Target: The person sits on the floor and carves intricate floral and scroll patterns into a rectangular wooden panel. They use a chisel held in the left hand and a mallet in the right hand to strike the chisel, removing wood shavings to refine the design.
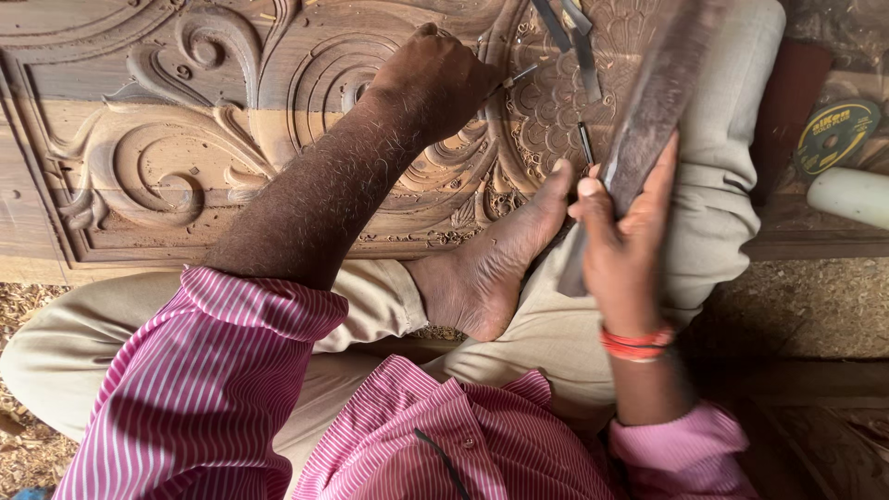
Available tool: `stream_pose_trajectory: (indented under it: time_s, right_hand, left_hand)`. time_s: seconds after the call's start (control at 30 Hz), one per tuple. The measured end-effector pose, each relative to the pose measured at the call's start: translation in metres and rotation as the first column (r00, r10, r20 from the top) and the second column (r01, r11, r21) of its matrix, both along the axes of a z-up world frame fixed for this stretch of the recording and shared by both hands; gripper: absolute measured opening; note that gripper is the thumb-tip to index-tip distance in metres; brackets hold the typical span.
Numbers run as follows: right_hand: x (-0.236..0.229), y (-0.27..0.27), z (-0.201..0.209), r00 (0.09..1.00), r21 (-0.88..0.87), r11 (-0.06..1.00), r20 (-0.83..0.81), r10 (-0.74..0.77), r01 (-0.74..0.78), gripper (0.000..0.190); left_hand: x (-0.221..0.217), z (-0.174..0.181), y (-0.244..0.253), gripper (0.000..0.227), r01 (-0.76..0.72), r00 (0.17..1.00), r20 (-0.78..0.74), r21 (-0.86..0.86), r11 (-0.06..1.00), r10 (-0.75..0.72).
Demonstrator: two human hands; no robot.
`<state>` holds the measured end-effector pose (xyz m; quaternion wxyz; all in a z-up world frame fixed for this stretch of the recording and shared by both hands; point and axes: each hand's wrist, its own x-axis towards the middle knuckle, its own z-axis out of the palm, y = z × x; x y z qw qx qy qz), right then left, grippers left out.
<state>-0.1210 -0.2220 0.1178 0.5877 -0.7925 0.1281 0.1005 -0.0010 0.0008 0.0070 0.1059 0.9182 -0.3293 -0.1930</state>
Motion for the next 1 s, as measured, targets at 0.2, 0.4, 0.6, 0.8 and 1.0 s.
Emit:
stream_pose_trajectory:
  time_s: [0.2, 0.4, 0.6, 0.8, 1.0]
  right_hand:
    - [0.011, -0.009, 0.014, 0.889, -0.201, 0.881, -0.267, 0.372, -0.429, 0.084]
    - [-0.003, 0.001, 0.007, 0.93, -0.215, 0.905, -0.067, 0.362, -0.368, 0.086]
    - [-0.003, -0.013, 0.008, 0.946, 0.003, 0.956, -0.14, 0.291, -0.294, 0.085]
    - [-0.009, 0.011, 0.008, 0.843, -0.726, 0.652, 0.196, 0.501, -0.219, 0.095]
    - [-0.015, 0.005, 0.012, 0.975, 0.006, 0.997, -0.209, 0.072, -0.072, 0.091]
  left_hand:
    - [0.001, -0.004, -0.004, 0.016, 0.053, 0.999, -0.014, 0.055, 0.997, -0.052]
    - [-0.001, -0.001, -0.004, 0.031, 0.01, 0.998, -0.064, 0.045, 0.999, -0.007]
    - [-0.002, 0.005, -0.006, 0.024, 0.084, 0.996, -0.03, 0.074, 0.994, -0.082]
    - [-0.002, 0.002, -0.007, 0.018, 0.106, 0.991, -0.099, 0.119, 0.987, -0.094]
    - [-0.006, -0.002, -0.007, 0.02, 0.07, 0.991, -0.12, 0.122, 0.99, -0.055]
